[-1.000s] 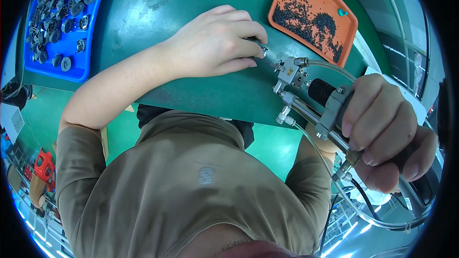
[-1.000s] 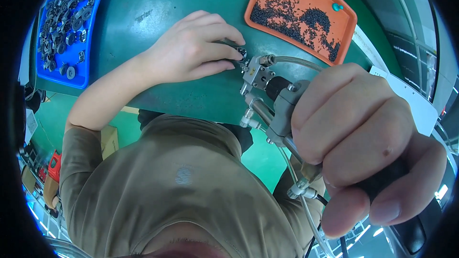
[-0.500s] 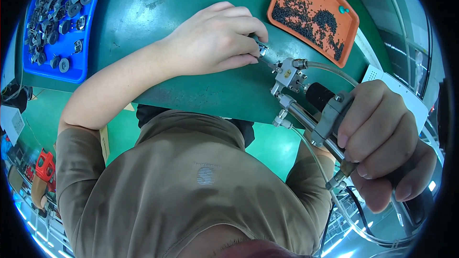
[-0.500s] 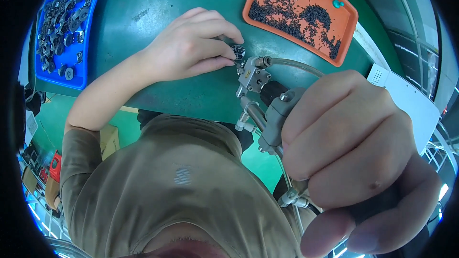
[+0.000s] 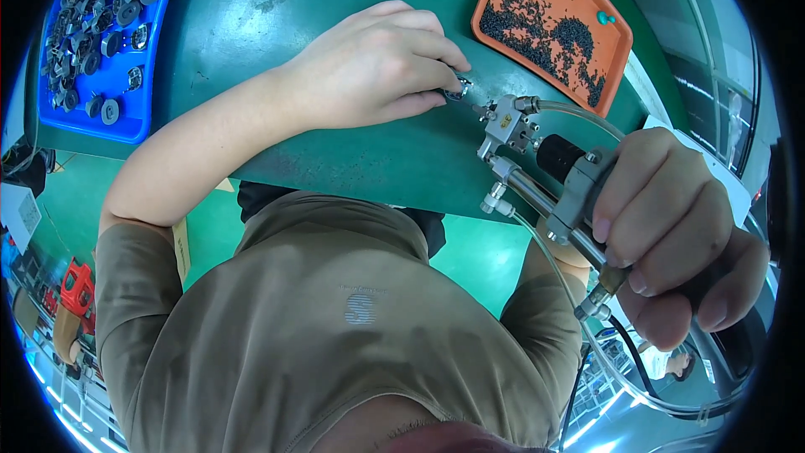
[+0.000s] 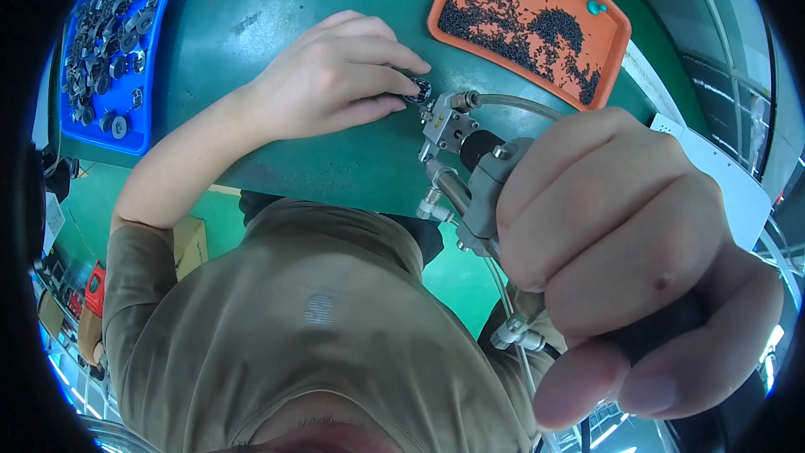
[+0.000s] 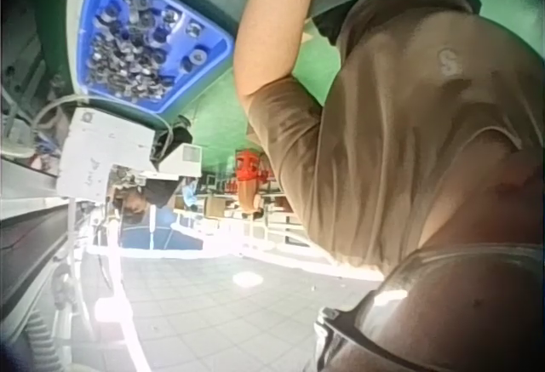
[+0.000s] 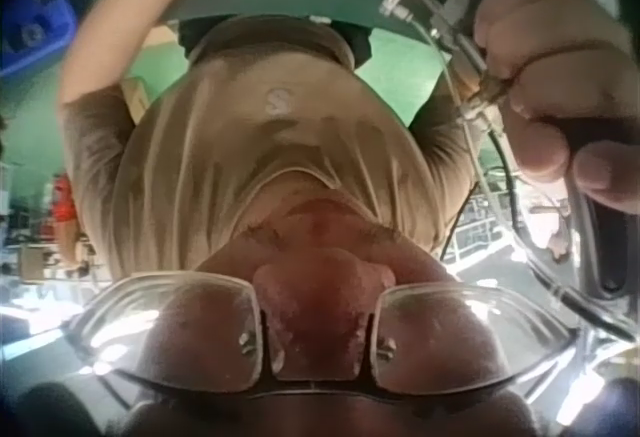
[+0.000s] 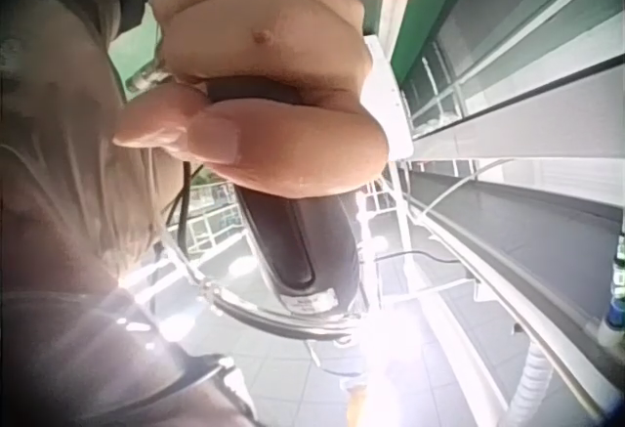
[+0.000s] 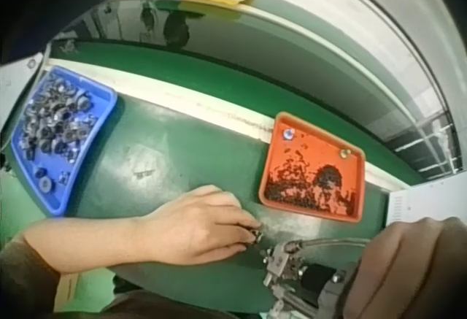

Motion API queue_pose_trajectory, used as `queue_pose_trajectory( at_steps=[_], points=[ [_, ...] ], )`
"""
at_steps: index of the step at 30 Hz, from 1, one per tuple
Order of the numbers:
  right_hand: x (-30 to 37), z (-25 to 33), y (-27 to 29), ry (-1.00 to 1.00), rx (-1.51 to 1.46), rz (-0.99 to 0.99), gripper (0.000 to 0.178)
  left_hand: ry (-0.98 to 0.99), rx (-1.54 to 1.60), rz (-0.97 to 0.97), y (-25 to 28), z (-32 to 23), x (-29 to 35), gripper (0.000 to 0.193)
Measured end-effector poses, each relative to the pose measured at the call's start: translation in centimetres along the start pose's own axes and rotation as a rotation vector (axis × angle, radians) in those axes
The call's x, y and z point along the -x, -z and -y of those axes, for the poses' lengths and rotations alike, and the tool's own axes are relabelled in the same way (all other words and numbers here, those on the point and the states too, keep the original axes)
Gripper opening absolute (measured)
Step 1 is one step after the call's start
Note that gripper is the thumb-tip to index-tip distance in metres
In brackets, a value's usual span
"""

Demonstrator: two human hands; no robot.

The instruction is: The person assembles small electronic or mechanical plastic components by hand, taking plastic casings and metal pins from blue and orange sorting trays and joining them with a pneumatic assembly tool.

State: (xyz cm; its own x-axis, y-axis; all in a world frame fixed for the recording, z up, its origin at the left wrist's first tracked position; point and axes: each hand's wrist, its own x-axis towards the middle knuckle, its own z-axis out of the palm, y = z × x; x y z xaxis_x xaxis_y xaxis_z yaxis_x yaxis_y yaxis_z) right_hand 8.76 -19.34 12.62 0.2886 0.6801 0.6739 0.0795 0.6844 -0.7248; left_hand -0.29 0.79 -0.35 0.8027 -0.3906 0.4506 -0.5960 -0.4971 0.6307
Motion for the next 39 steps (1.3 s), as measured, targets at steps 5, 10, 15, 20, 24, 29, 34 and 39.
queue_pose_trajectory(
  at_steps=[5, 10, 15, 20, 24, 29, 34, 39],
  points=[
    [0.4, 1.5, -0.1, -0.108, 0.186, -0.042, 0.028, 0.003, -0.003, 0.01, 0.1, 0.0, -0.1, 0.021],
    [0.0, 0.5, 0.3, -0.074, 0.07, 0.048, 0.029, 0.009, -0.016, 0.017, 0.2, -0.2, 0.0, 0.021],
    [0.1, 1.2, -0.2, -0.106, 0.194, -0.001, 0.028, 0.015, -0.015, 0.019, 0.4, 0.1, -0.1, 0.02],
    [-0.8, 0.7, -0.3, -0.04, 0.158, 0.031, 0.026, 0.019, -0.028, 0.018, 1.1, -0.1, -0.1, 0.017],
    [-2.0, 1.6, -2.3, -0.15, 0.263, -0.12, 0.032, -0.063, -0.092, 0.039, 0.2, -0.6, -1.0, 0.009],
    [-0.8, 1.3, -4.5, -0.154, 0.315, -0.195, 0.038, -0.036, -0.054, -0.009, -0.3, -1.1, 0.2, 0.012],
    [0.1, 5.0, -2.7, 0.109, 0.182, -0.27, 0.033, -0.032, -0.274, 0.017, 2.7, -1.7, 0.8, 0.008],
    [-1.4, 7.0, -3.6, 0.107, 0.124, -0.219, 0.032, 0.204, -0.628, -0.399, 15.8, -0.6, 6.5, 0.011]
  ],
)
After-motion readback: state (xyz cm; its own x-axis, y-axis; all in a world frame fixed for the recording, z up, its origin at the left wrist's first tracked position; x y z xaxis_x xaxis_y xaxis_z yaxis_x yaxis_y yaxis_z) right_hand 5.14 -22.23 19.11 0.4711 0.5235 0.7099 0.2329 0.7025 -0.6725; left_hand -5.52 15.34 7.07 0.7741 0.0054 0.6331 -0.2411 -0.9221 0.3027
